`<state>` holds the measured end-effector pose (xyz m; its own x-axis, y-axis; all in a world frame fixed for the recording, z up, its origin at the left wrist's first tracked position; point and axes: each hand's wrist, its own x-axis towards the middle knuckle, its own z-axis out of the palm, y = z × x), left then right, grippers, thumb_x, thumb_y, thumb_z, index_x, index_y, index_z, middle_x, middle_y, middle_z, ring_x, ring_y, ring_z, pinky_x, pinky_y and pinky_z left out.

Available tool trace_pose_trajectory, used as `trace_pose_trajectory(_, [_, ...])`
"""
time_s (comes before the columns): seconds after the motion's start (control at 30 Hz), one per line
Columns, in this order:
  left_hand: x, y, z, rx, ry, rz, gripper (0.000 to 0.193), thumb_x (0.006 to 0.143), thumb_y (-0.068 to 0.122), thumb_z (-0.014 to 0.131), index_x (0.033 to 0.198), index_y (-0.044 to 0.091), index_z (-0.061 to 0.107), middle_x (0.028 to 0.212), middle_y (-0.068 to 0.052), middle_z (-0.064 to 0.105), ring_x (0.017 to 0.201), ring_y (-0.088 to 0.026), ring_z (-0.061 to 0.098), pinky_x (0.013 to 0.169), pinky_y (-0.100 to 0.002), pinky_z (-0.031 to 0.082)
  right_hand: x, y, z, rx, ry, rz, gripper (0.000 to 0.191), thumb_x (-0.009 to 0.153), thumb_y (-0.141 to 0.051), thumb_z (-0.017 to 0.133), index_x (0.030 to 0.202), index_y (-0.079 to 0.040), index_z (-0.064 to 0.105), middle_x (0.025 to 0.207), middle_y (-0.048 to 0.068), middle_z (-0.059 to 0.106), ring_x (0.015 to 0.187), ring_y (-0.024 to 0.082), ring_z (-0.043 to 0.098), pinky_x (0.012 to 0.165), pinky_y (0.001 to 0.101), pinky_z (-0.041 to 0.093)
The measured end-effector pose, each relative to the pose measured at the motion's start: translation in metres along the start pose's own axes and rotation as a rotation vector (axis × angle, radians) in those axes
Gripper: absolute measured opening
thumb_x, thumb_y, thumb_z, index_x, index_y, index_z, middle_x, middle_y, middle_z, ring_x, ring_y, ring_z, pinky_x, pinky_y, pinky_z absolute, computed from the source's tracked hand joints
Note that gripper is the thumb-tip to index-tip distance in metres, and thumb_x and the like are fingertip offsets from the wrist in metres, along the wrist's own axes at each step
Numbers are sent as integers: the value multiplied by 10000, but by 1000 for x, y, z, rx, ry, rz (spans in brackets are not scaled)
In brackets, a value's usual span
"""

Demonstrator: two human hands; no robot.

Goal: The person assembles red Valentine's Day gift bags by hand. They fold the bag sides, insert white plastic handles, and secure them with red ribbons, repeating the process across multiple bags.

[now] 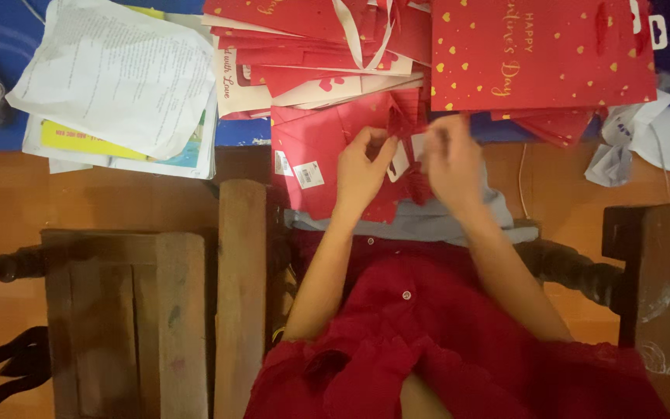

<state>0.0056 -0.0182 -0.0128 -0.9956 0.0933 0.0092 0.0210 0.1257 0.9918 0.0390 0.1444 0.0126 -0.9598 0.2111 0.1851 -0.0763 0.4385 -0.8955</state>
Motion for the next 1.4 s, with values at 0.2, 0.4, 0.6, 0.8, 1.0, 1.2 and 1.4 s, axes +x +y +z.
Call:
trace_pose_trajectory(0.2, [0, -6, 2, -26, -16, -45, 233, 948, 242, 713, 1008, 18, 724, 795, -47, 757, 708, -85, 692, 645, -270, 542, -12, -11, -9, -14, 90, -134, 175, 1052, -97, 623, 1222, -65, 650, 1021, 136, 691, 793, 230, 697, 707, 358, 556])
trace_pose_trajectory(0.4, [2, -8, -2, -44, -35, -8, 236, 958, 244, 696, 1025, 19, 729, 828, -50, 769, 740, -92, 715, 680, -274, 562, -11, -24, 13, -444, -38, -341, 324, 1001, -116, 682, 1325, -94, 664, 1105, 172, 676, 936, 368, 677, 741, 435, 550])
trace_pose_trajectory(0.6, [0, -8, -6, -6, -89, 1, 256, 980, 251, 680, 1064, 14, 727, 824, -64, 760, 761, -106, 701, 698, -271, 548, -3, -9, 14, -337, -29, -284, 196, 976, -125, 692, 1161, -64, 680, 1061, 143, 647, 948, 336, 676, 783, 415, 538])
trace_pose_trajectory(0.8, [2, -10, -6, -47, -68, 17, 248, 971, 244, 697, 1050, 10, 728, 852, -63, 765, 785, -97, 703, 720, -267, 557, 1, 8, 11, -206, 59, -313, 115, 1032, -57, 686, 1094, -8, 602, 988, 141, 558, 881, 265, 604, 788, 391, 501])
trace_pose_trajectory(1.0, [-3, -6, -3, -61, -47, 1, 206, 965, 219, 704, 991, 15, 709, 826, -63, 757, 760, -96, 705, 691, -278, 559, -1, 8, -20, 350, 100, -141, 133, 1113, -95, 606, 1168, -27, 507, 1050, 41, 556, 838, 109, 615, 748, 271, 560])
trace_pose_trajectory(1.2, [-5, 12, -6, 38, -44, 26, 183, 980, 188, 677, 916, 27, 619, 721, -80, 711, 642, -131, 700, 603, -311, 535, -10, -6, -16, 562, -278, -103, 116, 1052, -42, 655, 1127, -7, 573, 1196, 99, 673, 1014, 147, 697, 886, 319, 616])
trace_pose_trajectory(1.4, [-20, 51, -29, 140, -90, 253, 174, 987, 99, 665, 939, 30, 513, 732, -133, 648, 646, -219, 694, 585, -337, 519, -11, -14, -18, 129, -287, -157, 169, 971, -19, 684, 1136, 14, 671, 1126, 138, 691, 988, 206, 657, 871, 321, 532])
